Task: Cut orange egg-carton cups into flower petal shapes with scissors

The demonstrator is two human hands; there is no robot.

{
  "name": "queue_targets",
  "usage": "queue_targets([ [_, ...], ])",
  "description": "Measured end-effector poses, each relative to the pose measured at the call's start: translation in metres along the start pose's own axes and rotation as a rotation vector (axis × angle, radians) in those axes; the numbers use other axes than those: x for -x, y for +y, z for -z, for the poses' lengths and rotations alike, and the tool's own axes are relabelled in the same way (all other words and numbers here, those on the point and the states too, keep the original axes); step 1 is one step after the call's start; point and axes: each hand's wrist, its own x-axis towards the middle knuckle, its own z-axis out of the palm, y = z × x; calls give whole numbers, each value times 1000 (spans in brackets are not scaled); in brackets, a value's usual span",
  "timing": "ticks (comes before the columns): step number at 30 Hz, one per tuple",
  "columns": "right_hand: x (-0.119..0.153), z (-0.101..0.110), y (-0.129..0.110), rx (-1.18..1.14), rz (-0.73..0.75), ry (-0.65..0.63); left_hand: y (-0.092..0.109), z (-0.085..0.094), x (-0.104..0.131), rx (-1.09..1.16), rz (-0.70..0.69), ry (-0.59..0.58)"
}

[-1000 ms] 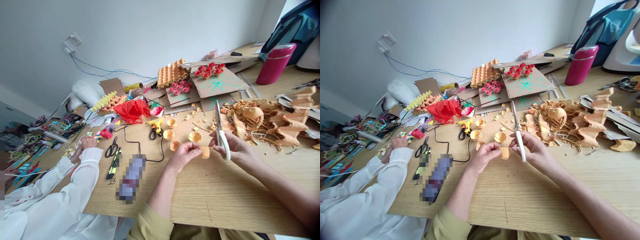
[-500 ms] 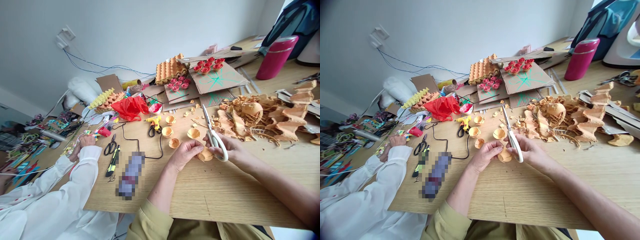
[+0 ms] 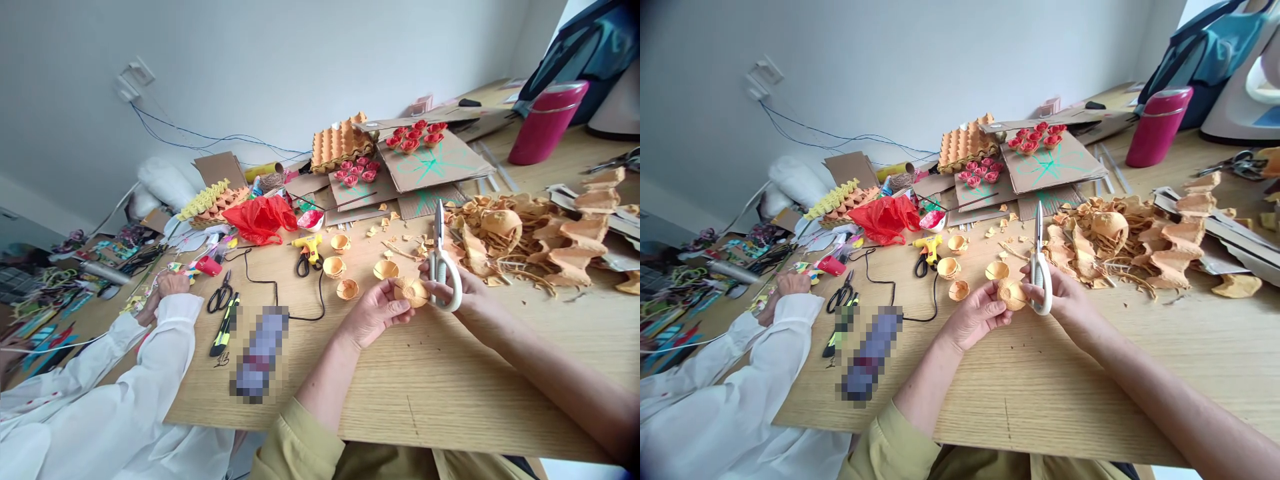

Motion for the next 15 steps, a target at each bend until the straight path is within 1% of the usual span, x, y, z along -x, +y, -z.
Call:
queue_targets([
  [4,2,-2,-2,-24,5,-57,-1,0,-1,111,5,34],
  [8,6,-6,-5,-46,62,-54,-2,-4,-1,222,30,-19],
  [12,13,-10,-10,-32,147,-32,-10,-11,-2,226,102,-52],
  [15,15,-11,-8,-9,203,-29,-17,-17,-4,243,87,-3],
])
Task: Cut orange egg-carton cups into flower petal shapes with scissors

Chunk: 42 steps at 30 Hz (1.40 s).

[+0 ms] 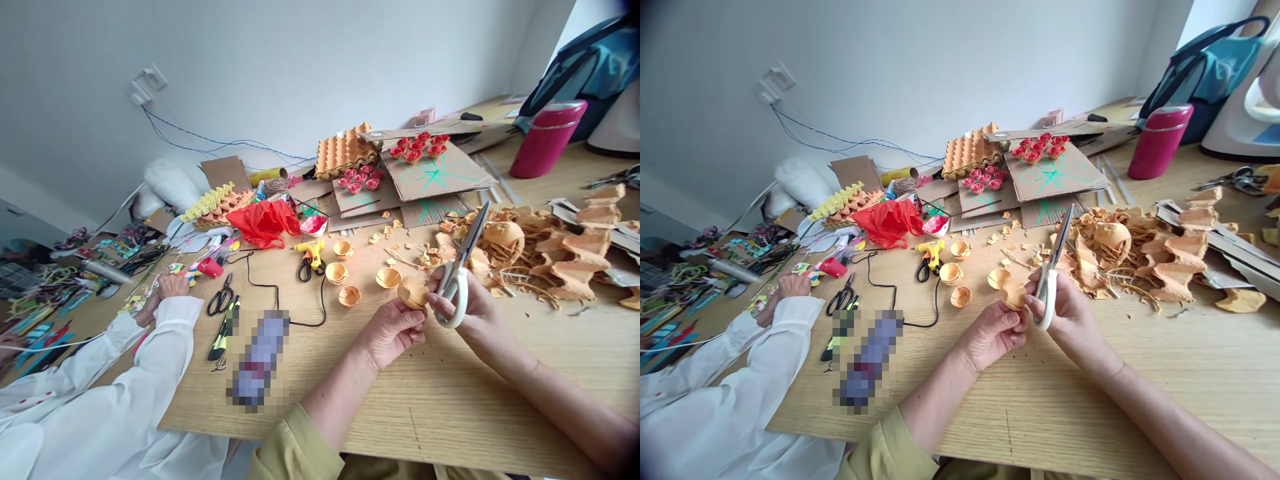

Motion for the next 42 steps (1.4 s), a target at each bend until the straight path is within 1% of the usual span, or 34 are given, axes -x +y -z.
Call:
queue_targets([
  [3,0,0,6,27,28,-34,-5,-2,-2,55,-97,85],
  [5,0,0,10,60,34,-57,-6,-4,-2,101,-148,104],
  [10,2,1,15,170,91,-74,-9,-6,-1,214,-138,71],
  [13,1,2,13,182,94,-85,-8,-6,-1,216,-171,113],
  [15,1,3,10,154,29,-139,-5,-4,-1,219,-236,172],
  [18,0,2,5,38,-164,-289,4,1,-1,238,-333,242],
  [20,0,1,4,-50,-260,-394,11,4,0,230,-381,231],
  [22,1,-1,6,-138,-313,-472,16,6,2,209,-425,194],
  [24,3,-1,8,-212,-360,-516,20,7,3,196,-450,173],
  [26,4,-1,9,-252,-388,-526,20,7,3,195,-442,174],
  [28,3,0,7,-254,-390,-517,18,8,3,196,-404,168],
  [32,1,-1,1,-232,-390,-494,12,11,1,176,-309,104],
  [35,0,-1,1,-252,-363,-498,9,12,1,143,-273,89],
  [37,0,0,3,-246,-317,-496,9,11,1,119,-273,110],
  [39,1,2,4,-187,-264,-505,10,10,1,117,-295,149],
  [42,1,4,1,21,-202,-545,12,9,0,152,-359,229],
])
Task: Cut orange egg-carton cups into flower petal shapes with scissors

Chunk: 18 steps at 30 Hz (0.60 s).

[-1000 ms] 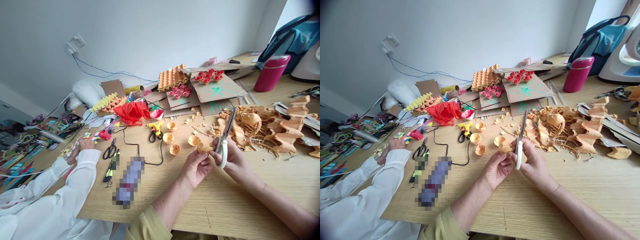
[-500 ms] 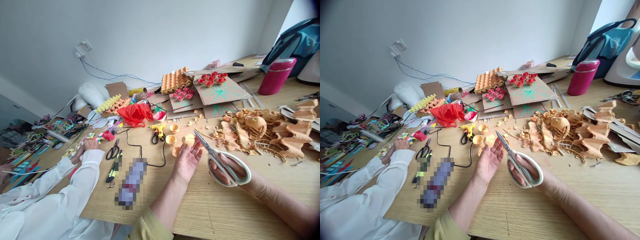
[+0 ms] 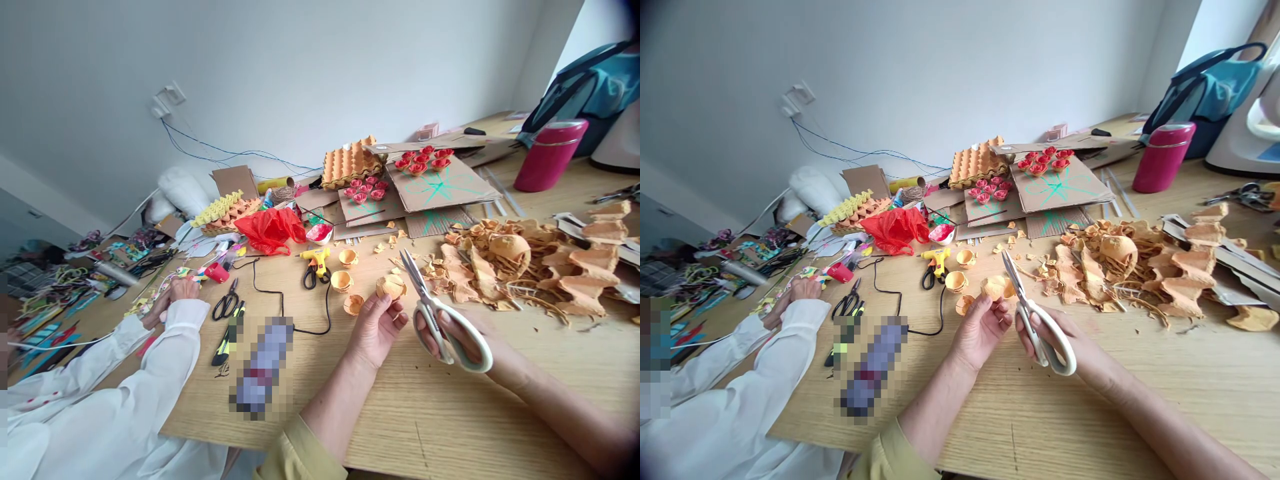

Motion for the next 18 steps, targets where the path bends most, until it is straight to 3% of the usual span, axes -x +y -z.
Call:
queue_targets([
  [4,1,-4,-2,252,-15,63,2,-2,-2,29,-75,52],
  [9,0,-8,3,401,-24,109,-1,-2,-1,74,-97,5],
  [18,-1,-7,2,441,36,87,-1,-4,2,70,-121,-53],
])
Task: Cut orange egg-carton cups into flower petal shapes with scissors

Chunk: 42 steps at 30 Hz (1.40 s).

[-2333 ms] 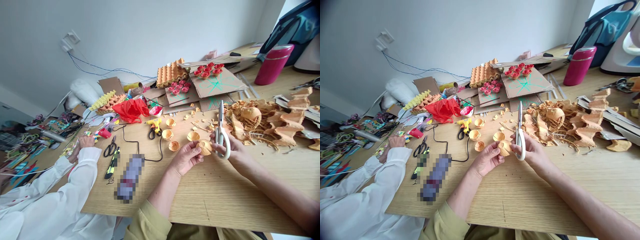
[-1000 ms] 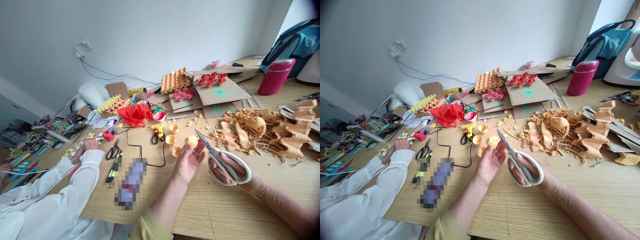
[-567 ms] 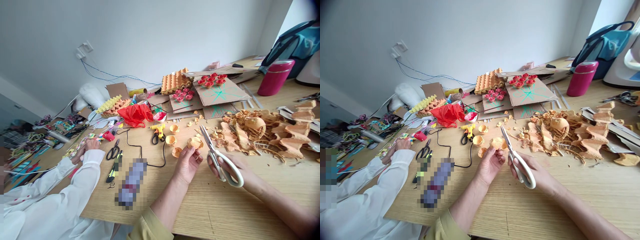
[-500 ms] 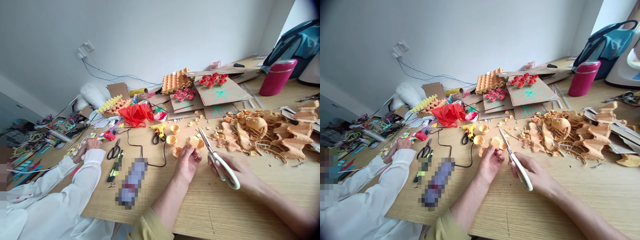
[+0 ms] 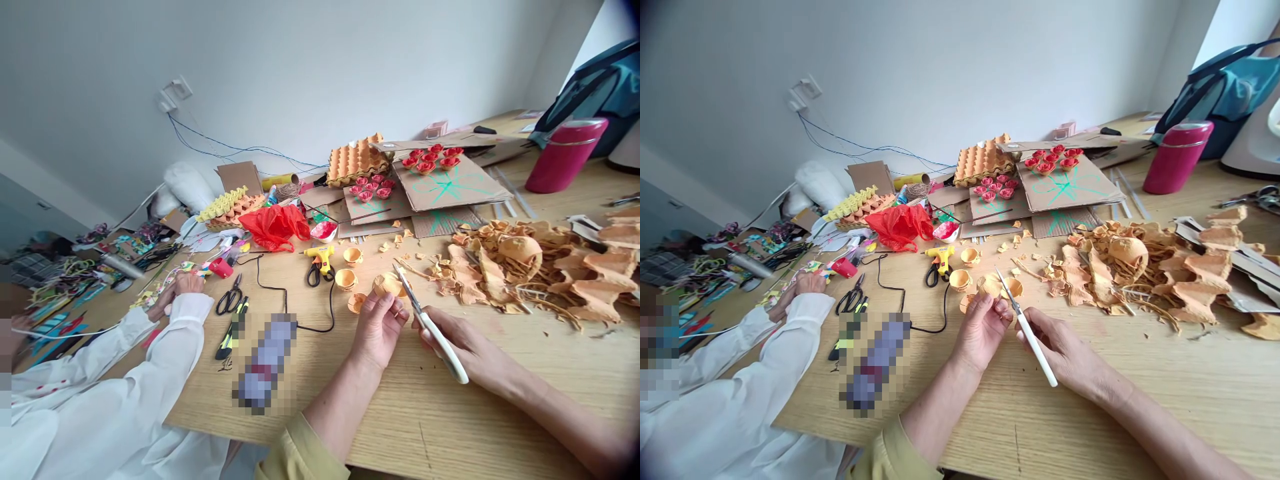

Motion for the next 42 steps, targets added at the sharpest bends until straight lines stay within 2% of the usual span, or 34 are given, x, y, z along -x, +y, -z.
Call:
queue_targets([
  [5,1,0,1,38,1,-28,0,-2,2,-15,-15,-21],
  [10,1,0,3,95,1,-71,1,-7,4,-79,-14,7],
  [19,1,2,-2,99,68,-79,0,-8,5,-177,-25,-25],
  [26,2,2,8,237,64,-40,-2,-7,4,-205,-20,19],
  [34,-2,4,1,452,136,35,-2,-4,4,-70,42,-1],
  [37,0,5,0,431,135,31,0,-5,3,-130,32,-7],
  [42,3,6,0,251,156,-39,1,-8,3,-217,33,-46],
])
